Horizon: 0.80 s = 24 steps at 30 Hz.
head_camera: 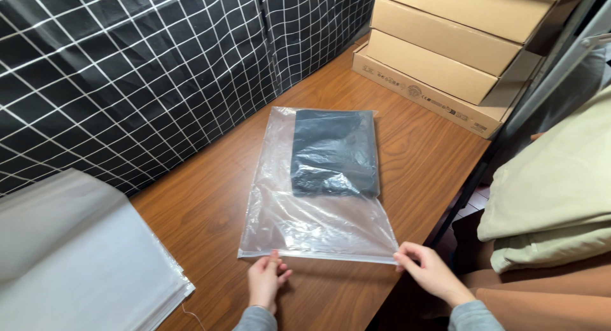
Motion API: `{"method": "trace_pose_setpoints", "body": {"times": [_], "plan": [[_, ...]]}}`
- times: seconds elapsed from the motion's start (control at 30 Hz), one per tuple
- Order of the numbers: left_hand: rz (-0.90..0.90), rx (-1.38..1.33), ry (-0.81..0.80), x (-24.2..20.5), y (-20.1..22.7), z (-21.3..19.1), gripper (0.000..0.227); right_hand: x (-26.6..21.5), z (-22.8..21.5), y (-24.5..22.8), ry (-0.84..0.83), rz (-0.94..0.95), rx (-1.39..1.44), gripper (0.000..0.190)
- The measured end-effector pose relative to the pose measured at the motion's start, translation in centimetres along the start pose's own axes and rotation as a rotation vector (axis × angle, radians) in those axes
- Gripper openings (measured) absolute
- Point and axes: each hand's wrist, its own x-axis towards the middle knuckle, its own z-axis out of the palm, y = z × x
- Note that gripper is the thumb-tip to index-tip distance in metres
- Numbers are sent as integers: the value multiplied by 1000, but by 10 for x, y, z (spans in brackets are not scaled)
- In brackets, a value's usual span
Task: The person irons a black graphic t-shirt on a table, folds the shirt into a rectangle, and then places the folded shirt into a clear plastic bag.
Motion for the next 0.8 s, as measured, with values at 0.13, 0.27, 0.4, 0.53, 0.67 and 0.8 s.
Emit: {"method": "trace_pose_setpoints", "body": {"times": [0.13,0.27,0.4,0.53,0.67,0.8], "plan": [[48,-24,100,3,29,-46,31,5,-24,21,-4,40,-11,31],[113,66,116,-14,34,-62,33,2,-29,21,-54,111,-23,35],[182,429,58,-44,67,-78,33,2,-45,32,-219,210,100,33],[-14,580,-277,-43,88,-107,24,11,-62,38,-17,257,-41,11],[-89,790,-326,-34,104,-118,18,17,-53,4,388,140,-211,37],[380,1336,-101,-39,122,-80,19,37,-30,-1,368,-71,-470,72]]}}
